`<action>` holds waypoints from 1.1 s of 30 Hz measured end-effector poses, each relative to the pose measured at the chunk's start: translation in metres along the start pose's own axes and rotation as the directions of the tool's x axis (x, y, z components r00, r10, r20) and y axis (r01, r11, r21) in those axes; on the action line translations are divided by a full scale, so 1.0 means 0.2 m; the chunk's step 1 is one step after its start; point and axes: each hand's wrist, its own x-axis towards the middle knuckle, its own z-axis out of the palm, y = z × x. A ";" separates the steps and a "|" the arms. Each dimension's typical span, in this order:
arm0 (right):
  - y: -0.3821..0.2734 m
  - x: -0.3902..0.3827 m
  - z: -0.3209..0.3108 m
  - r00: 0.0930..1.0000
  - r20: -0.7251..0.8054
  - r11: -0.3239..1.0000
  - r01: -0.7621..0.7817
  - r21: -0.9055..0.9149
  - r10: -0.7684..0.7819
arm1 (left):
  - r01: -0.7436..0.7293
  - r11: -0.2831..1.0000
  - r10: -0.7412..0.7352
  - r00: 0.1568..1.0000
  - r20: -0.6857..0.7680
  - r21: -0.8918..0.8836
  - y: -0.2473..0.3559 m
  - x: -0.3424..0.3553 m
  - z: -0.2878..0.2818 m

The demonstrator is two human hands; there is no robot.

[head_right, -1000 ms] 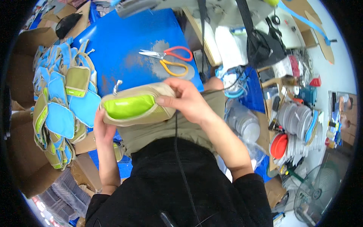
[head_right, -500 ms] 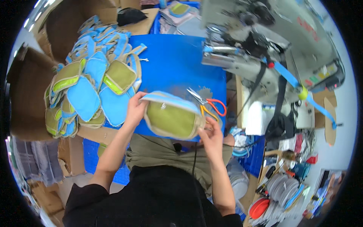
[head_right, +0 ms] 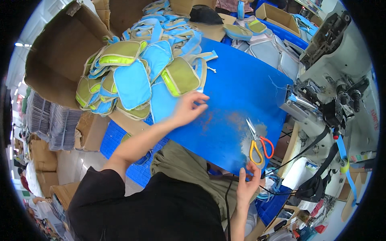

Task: The person sews a blue fabric strip onto the edge of a beige pouch using a sewing machine. They guide the pouch under the needle, trim excess thread with scissors, and inspect the finished seam. The person repeats this process for multiple pouches, handling them one at a time.

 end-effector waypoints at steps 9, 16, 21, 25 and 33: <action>-0.04 0.16 0.05 0.989 0.028 0.967 0.145 -0.209 -0.142 | -0.168 0.782 0.350 0.915 -0.200 0.600 -0.36 0.64 -0.41; -0.10 0.10 0.02 0.994 -0.016 0.973 0.101 -0.207 -0.107 | 0.343 0.686 -0.137 0.927 -0.349 0.642 -0.46 1.12 -0.40; 0.01 0.00 -0.04 0.998 -0.032 0.991 0.044 -0.129 -0.048 | 0.053 0.971 0.004 0.971 -0.239 0.235 -0.45 1.27 -0.72; -0.03 -0.01 -0.07 0.998 -0.065 0.994 0.011 -0.105 -0.018 | -0.210 0.941 0.151 0.962 -0.227 -0.265 0.23 1.15 -0.97; -0.62 0.20 -0.05 0.818 -0.166 0.835 0.543 -0.093 -0.551 | -0.216 0.976 0.196 0.841 0.504 -0.020 1.06 0.44 -0.77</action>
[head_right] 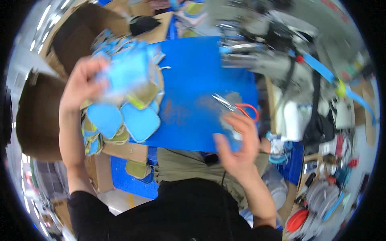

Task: The person sews a blue fabric strip onto the edge of a beige pouch using a sewing machine. They guide the pouch under the needle, trim excess thread with scissors, and inspect the finished seam. The person repeats this process for multiple pouches, handling them one at a time.

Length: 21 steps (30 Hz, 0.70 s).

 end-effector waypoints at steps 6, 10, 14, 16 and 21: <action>-0.18 0.09 0.17 0.794 0.607 0.836 -0.307 0.456 -0.040 | -0.135 0.990 0.102 0.900 0.425 0.049 0.15 -0.04 0.46; -0.18 -0.07 0.17 0.661 0.712 0.518 -0.705 0.483 0.236 | -0.192 0.959 0.249 0.923 -0.294 0.209 0.00 -0.03 0.65; -0.14 -0.10 0.19 0.748 0.583 0.674 -0.610 0.416 0.317 | 0.099 0.841 -0.094 0.995 0.036 -0.532 -0.35 -0.30 0.93; -0.14 -0.12 0.22 0.751 0.610 0.756 -0.547 0.360 0.254 | 0.451 0.213 -0.473 0.824 0.312 -0.867 -0.35 -0.34 1.20; -0.12 -0.16 0.20 0.731 0.541 0.661 -0.651 0.372 0.416 | 0.037 0.254 -0.260 0.965 -0.031 -0.966 -0.24 -0.03 1.20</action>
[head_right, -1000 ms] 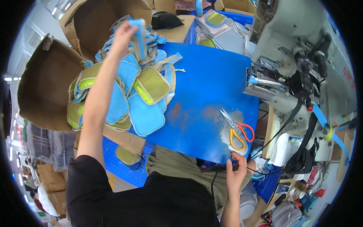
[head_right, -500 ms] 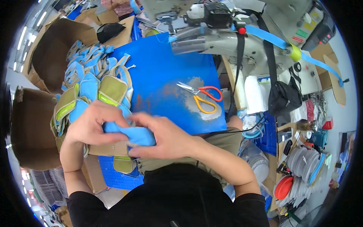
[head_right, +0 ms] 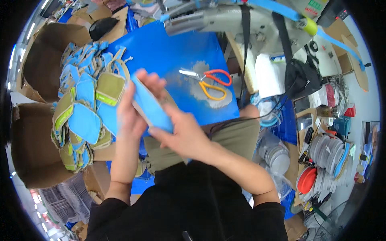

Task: The person sews a blue fabric strip onto the edge of a beige pouch using a sewing machine. They guide the pouch under the needle, trim excess thread with scissors, and inspect the finished seam. The person repeats this process for multiple pouches, handling them one at a time.

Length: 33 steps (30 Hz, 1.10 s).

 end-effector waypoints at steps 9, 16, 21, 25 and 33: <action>0.03 -0.02 0.00 0.950 -0.185 0.968 0.251 -0.020 -0.250 | -0.248 0.953 0.246 0.969 0.031 0.171 0.16 -0.05 -0.01; 0.04 -0.01 -0.02 0.936 -0.157 0.948 0.318 -0.011 -0.316 | -0.276 0.955 0.274 0.961 0.028 0.107 0.16 -0.08 -0.01; 0.04 -0.02 -0.06 0.983 -0.109 0.988 0.151 0.023 -0.147 | -0.276 0.948 0.273 0.961 0.042 0.160 0.18 -0.07 0.00; -0.03 -0.06 -0.12 0.922 0.091 0.847 0.382 -0.370 -0.376 | -0.236 0.966 0.243 0.969 -0.051 0.107 0.33 0.01 -0.18; 0.00 -0.14 -0.09 0.965 0.180 0.912 0.241 -0.333 -0.189 | -0.231 0.937 0.255 0.965 -0.061 0.262 0.32 0.12 -0.24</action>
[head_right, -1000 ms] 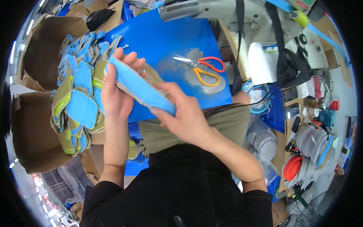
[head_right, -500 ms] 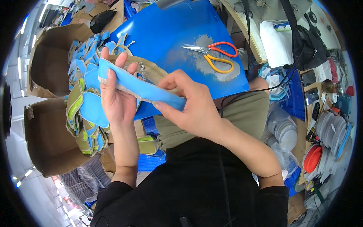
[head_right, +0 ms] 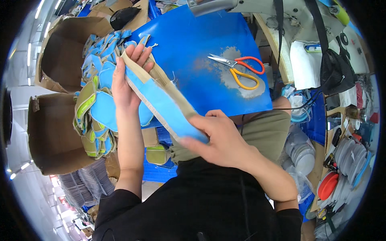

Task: The person sews a blue fabric strip onto the edge of a beige pouch using a sewing machine. They guide the pouch under the needle, trim excess thread with scissors, and inspect the finished seam. The person repeats this process for multiple pouches, handling them one at a time.

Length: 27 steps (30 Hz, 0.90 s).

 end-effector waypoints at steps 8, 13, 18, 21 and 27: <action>0.01 0.00 -0.03 0.938 -0.134 0.920 0.275 -0.280 -0.321 | -0.133 0.989 0.136 0.990 0.047 -0.067 0.03 0.02 -0.09; 0.04 -0.03 -0.04 0.965 -0.131 0.945 0.187 -0.268 -0.228 | -0.014 0.921 0.012 1.000 -0.007 -0.389 0.01 -0.01 -0.02; 0.19 0.08 0.03 0.984 -0.147 0.948 0.046 -0.315 -0.097 | 0.438 0.657 -0.332 0.899 0.285 -0.614 -0.30 -0.32 0.12; 0.29 0.08 0.13 0.981 -0.187 0.977 0.021 -0.213 -0.061 | 0.524 0.786 -0.484 0.852 0.200 -0.330 -0.45 -0.54 0.15; 0.28 0.02 0.12 0.973 -0.196 0.992 -0.112 0.057 0.121 | 0.379 0.909 -0.382 0.924 0.016 -0.172 -0.41 -0.56 0.22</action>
